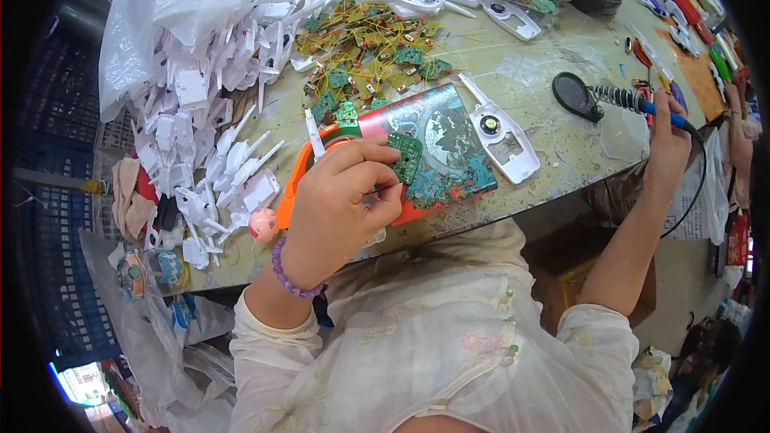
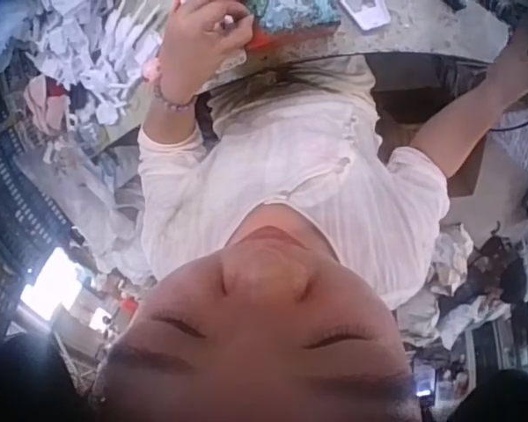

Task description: Soldering circuit boards and electrical components into plastic toy parts at a factory workbench.

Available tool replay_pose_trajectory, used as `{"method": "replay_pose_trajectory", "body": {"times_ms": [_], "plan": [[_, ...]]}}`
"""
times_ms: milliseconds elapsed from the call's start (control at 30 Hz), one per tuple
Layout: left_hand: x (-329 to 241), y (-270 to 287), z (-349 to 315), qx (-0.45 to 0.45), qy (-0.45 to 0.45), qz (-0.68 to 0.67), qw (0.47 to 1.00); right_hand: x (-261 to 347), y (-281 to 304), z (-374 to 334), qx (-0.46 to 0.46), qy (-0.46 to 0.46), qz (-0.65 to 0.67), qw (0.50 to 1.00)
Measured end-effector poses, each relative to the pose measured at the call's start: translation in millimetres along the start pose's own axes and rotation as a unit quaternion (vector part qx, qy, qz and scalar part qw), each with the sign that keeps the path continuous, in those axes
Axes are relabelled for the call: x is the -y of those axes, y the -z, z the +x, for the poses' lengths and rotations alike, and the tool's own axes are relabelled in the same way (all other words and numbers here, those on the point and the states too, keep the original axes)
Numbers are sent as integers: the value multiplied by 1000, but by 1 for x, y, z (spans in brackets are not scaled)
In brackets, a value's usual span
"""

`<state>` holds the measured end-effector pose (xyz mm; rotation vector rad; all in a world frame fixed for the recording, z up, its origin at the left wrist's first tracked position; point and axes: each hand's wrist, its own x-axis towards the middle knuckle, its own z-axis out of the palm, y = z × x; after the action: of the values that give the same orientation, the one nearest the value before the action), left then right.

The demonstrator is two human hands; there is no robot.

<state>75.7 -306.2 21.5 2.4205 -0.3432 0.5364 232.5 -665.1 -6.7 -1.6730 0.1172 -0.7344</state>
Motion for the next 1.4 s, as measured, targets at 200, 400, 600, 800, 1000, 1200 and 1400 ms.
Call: {"method": "replay_pose_trajectory", "body": {"times_ms": [200,400,600,800,1000,1200,1400], "plan": [[-1,3,0,23,20,-24,999,12,30,6,-86,81,-162,980],[-2,-1,1,28,29,-34,999,50,101,-53,-247,422,-549,678],[0,3,-3,19,48,-31,998,52,-16,-147,152,335,303,879],[1,-1,-2,16,38,-29,999,59,-31,-161,265,279,256,887],[0,0,-2,16,30,-25,999,59,-37,-162,258,298,269,879],[2,-1,-1,19,26,-28,999,59,-44,-162,245,310,294,870],[1,-1,-1,20,28,-34,999,58,-44,-162,243,314,300,867]]}}
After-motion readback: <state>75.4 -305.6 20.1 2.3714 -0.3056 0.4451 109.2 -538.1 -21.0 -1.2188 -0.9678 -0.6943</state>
